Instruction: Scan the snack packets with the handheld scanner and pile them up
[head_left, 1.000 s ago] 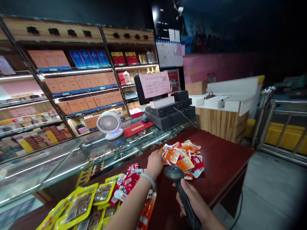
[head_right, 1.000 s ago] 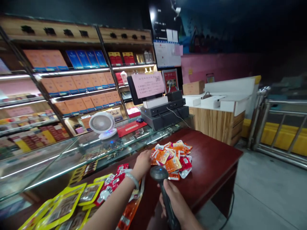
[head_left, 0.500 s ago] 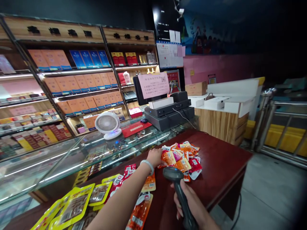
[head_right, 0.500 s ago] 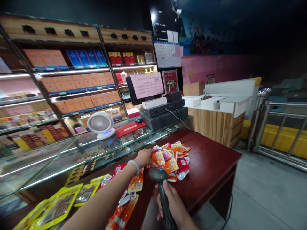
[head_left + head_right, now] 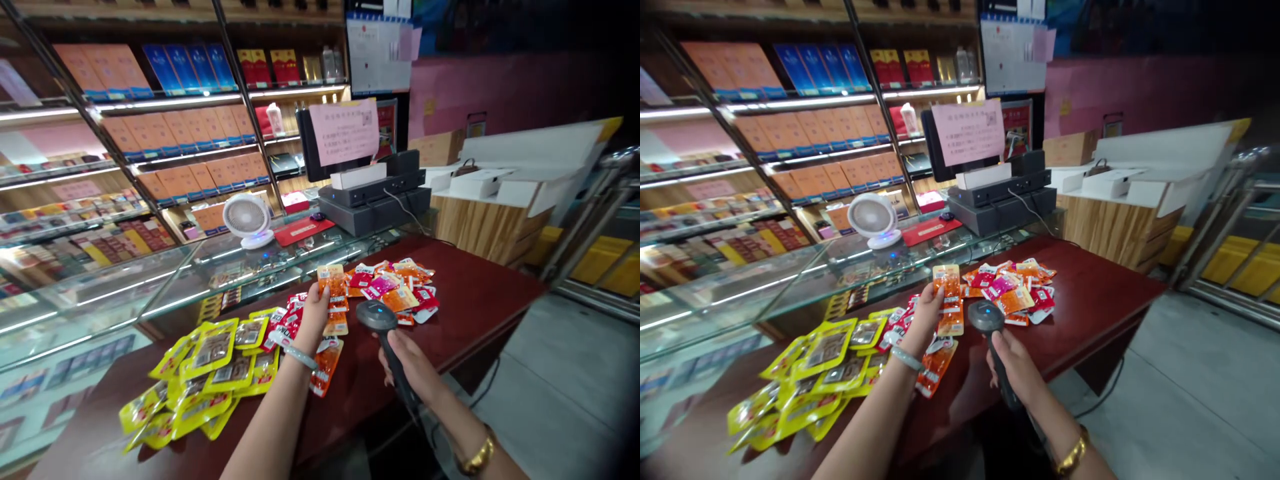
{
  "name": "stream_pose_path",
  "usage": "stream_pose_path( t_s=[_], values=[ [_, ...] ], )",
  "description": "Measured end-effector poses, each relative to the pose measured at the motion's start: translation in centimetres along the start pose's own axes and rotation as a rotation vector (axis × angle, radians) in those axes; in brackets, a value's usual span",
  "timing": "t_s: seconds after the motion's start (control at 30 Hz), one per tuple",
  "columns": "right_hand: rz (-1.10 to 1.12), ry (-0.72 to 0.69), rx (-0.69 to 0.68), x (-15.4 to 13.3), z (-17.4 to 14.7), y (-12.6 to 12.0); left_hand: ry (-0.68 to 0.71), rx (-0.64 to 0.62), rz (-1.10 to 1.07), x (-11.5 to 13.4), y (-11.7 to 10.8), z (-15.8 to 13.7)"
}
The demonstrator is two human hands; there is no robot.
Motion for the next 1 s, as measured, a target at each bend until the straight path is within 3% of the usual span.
stream_pose_path(
  t_s=[0.27, 0.57, 0.83, 1.0],
  values=[
    [-0.183, -0.012, -0.097, -0.9, -0.5, 3.8, 0.014, -0.026, -0.172, -1.0, -1.7, -0.3],
    [-0.201, -0.018, -0.079, -1.9, 0.8, 5.8, 0.0, -0.023, 0.006, -0.8, -2.6, -0.9],
    [-0.179, -0.095, -0.131, -5.1, 4.0, 7.5, 0.034, -0.039, 0.085, -0.6, -2.2, -0.9],
    [-0.155, -0.081, -0.116, -4.5, 4.4, 7.8, 0.038, -0.038, 0.276, -0.9, -2.8, -0.3]
  ],
)
Point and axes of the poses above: each hand's wrist, its own z-axis towards the middle knuckle, its own y-axis out of the palm, x = y × z, the point moved 5 cm from there along z, towards the middle knuckle, and after that the axes turned 9 degrees about -z, right-handed, at the moved point
